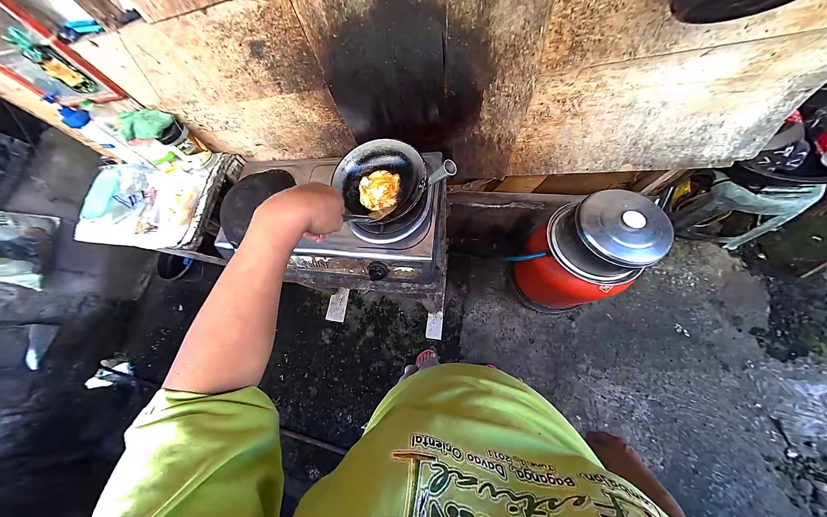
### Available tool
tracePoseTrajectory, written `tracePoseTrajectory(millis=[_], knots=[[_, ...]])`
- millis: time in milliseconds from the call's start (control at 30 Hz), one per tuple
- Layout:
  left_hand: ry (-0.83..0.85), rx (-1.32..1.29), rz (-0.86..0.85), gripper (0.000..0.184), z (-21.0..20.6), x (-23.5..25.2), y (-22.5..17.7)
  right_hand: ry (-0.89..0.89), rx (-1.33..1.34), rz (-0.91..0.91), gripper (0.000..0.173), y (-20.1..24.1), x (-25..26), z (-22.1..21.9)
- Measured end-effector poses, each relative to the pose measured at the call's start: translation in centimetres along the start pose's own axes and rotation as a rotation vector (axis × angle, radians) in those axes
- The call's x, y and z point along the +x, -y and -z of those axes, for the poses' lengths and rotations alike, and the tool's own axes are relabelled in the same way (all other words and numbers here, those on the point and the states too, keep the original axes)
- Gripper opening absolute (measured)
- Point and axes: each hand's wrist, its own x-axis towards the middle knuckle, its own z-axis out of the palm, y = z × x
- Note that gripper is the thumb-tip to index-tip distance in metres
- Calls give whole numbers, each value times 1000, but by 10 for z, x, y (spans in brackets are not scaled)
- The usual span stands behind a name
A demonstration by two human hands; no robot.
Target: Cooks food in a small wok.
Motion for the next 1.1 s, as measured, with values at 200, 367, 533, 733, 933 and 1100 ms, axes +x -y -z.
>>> tracePoseTrajectory(millis=[200,367,533,733,933,1100], knots=[[-58,-112,-89,36,-8,10,-15,-7,5,60,42,66,-22,30],[-94,29,-125,37,-33,38,-21,26,-38,78,41,51,-3,17],[-100,157,98,23,-38,20,-24,71,-67,96,48,-9,35,-14],[-145,147,182,27,-47,26,-2,147,-4,-6,50,17,-3,1],[-165,50,179,35,-62,37,2,3,-30,10,41,6,39,-13],[-176,-43,173,44,-85,33,12,-4,-4,23,41,64,-16,15]])
